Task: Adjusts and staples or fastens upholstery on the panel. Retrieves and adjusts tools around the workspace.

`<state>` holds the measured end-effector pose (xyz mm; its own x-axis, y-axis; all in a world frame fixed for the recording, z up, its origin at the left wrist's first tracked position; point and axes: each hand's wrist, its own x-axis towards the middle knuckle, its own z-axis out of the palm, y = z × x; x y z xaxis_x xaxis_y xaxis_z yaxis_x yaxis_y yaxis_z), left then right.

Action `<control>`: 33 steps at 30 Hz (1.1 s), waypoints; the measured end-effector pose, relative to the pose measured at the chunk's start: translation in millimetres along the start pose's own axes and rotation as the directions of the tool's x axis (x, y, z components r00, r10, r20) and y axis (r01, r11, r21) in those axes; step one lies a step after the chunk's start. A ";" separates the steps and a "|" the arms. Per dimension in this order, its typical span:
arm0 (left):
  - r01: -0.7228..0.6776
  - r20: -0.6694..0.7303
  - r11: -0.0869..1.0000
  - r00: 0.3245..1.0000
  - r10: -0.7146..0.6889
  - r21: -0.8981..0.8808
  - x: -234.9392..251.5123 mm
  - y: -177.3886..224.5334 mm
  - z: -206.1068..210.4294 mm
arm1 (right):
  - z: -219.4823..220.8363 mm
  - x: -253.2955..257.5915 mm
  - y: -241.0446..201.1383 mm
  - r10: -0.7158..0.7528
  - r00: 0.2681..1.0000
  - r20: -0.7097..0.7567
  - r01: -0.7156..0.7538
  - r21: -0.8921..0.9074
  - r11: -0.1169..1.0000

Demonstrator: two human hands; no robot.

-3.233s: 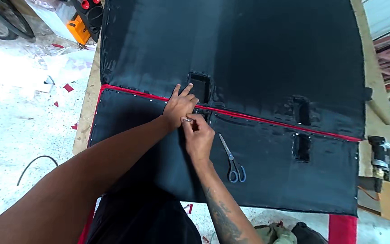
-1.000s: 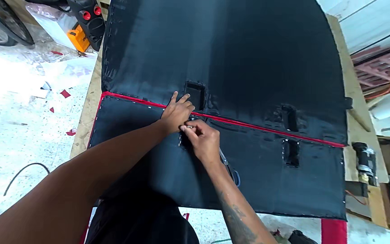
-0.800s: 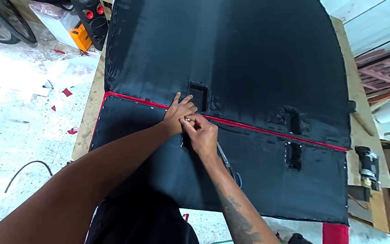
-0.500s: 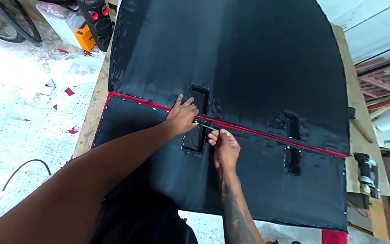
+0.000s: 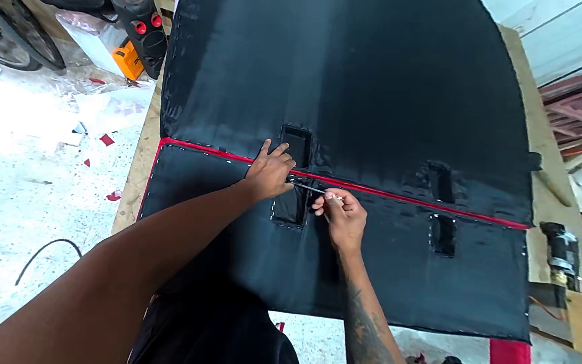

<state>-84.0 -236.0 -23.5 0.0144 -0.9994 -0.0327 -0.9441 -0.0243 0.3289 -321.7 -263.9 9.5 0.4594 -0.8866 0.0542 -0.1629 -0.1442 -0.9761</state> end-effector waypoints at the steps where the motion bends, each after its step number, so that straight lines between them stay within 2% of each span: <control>1: -0.002 0.004 1.000 1.000 0.002 -0.001 -0.2 0.5 0.6 | 6.3 -2.5 -11.3 -0.046 0.999 0.029 0.047 -0.059 0.997; 4: -0.004 0.008 1.000 1.000 0.004 0.005 0.8 0.2 0.0 | 36.2 -3.7 -35.3 -0.165 0.978 0.126 0.195 -0.279 0.940; 7: -0.032 -0.009 0.999 0.999 0.032 0.008 -2.0 -1.4 -0.5 | 67.6 2.1 -42.2 -0.218 0.957 0.191 0.280 -0.413 0.867; 10: -0.072 -0.057 0.997 0.996 0.072 -0.001 -2.0 -7.3 4.0 | 86.7 14.8 -44.3 -0.220 0.949 0.224 0.304 -0.479 0.823; 12: -0.083 -0.096 0.995 0.992 0.077 -0.051 -2.8 -8.8 6.3 | 83.9 21.6 -45.5 -0.212 0.959 0.186 0.277 -0.472 0.837; 14: -0.053 -0.096 0.996 0.994 0.046 -0.066 -1.3 -5.7 5.4 | 63.5 25.3 -43.3 -0.140 0.986 0.085 0.162 -0.371 0.914; 16: -0.001 -0.020 1.000 1.000 0.000 -0.014 0.6 0.2 1.3 | 33.8 23.0 -27.3 0.023 0.997 -0.077 -0.033 -0.122 0.992; 18: 0.010 -0.011 1.000 1.000 -0.010 0.013 0.8 2.6 0.5 | 9.7 11.7 -2.9 0.214 0.962 -0.170 -0.190 0.151 0.970; 20: 0.006 -0.012 1.000 1.000 -0.006 0.017 3.1 2.1 -2.0 | 4.9 2.9 10.1 0.273 0.946 -0.174 -0.210 0.312 0.926; 22: 0.000 -0.006 1.000 1.000 0.000 0.012 2.2 2.4 -0.5 | 9.7 -3.0 12.1 0.276 0.955 -0.112 -0.221 0.354 0.909; 24: 0.000 -0.004 1.000 1.000 0.000 0.012 1.7 2.7 1.1 | 18.6 1.1 12.7 0.265 0.961 -0.080 -0.227 0.321 0.919; 31: 0.001 0.011 1.000 1.000 -0.001 0.022 2.2 4.9 -2.3 | 22.0 -10.3 -4.2 0.150 0.981 -0.122 -0.143 0.060 0.988; 33: 0.002 0.022 1.000 1.000 -0.003 0.024 2.3 5.2 -1.4 | 32.9 -14.1 -16.3 0.083 0.991 -0.106 -0.095 -0.109 0.990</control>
<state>-88.4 -238.4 -20.5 0.0099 -0.9985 -0.0540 -0.9518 -0.0260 0.3056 -296.8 -234.5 17.7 0.3489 -0.9372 -0.0048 -0.3000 -0.1069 -0.9479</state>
